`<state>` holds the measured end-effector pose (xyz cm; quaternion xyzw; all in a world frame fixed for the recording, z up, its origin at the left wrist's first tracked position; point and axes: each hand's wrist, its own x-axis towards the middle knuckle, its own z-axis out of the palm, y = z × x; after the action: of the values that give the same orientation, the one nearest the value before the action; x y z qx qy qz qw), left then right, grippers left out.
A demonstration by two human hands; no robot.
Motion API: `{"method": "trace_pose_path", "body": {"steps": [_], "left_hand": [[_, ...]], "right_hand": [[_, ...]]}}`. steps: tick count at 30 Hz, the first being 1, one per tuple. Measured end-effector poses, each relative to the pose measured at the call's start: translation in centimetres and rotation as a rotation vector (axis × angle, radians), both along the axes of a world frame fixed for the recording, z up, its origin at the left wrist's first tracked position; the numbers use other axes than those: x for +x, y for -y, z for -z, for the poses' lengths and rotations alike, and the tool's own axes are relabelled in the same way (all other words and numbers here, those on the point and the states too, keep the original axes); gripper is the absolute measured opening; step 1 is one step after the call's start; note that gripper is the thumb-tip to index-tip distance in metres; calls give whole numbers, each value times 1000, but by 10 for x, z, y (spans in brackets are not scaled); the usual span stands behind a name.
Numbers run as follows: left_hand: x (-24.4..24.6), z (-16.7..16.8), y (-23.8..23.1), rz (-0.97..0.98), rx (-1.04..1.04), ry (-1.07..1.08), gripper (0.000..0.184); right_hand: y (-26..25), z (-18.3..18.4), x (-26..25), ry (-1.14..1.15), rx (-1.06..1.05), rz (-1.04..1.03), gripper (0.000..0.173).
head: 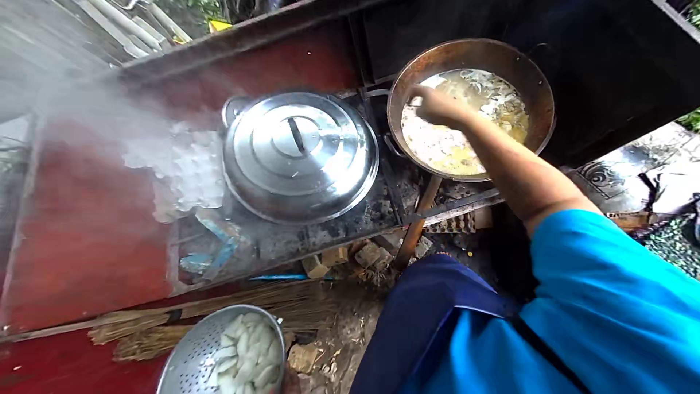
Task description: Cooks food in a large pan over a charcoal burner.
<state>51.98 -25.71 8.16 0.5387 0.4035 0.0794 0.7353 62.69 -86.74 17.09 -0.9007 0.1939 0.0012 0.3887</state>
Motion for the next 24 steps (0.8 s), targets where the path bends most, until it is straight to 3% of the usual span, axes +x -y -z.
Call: {"method": "trace_pose_path", "body": {"steps": [3,7,10,13,19,24], "left_hand": [[9,0,16,21,19,-4,22],[20,-1,37,35,39,4,21],[28,-9,54,34,31,4,21],[31,-15,67,68,61,11,21],[29,-24,86,36,87,35,20],[24,-26,89,-18,67,30,22]], "right_hand": [[73,32,-104,-239,-285,297,35],[93,68,-190,-590,-396,484,24],[86,91,-203,-707,-335,433,25],[90,96,-206,-663,-240,410,26],[95,67,-209,-535,-232,435,25],[86,100,-185,-597,-237,291,25]]}}
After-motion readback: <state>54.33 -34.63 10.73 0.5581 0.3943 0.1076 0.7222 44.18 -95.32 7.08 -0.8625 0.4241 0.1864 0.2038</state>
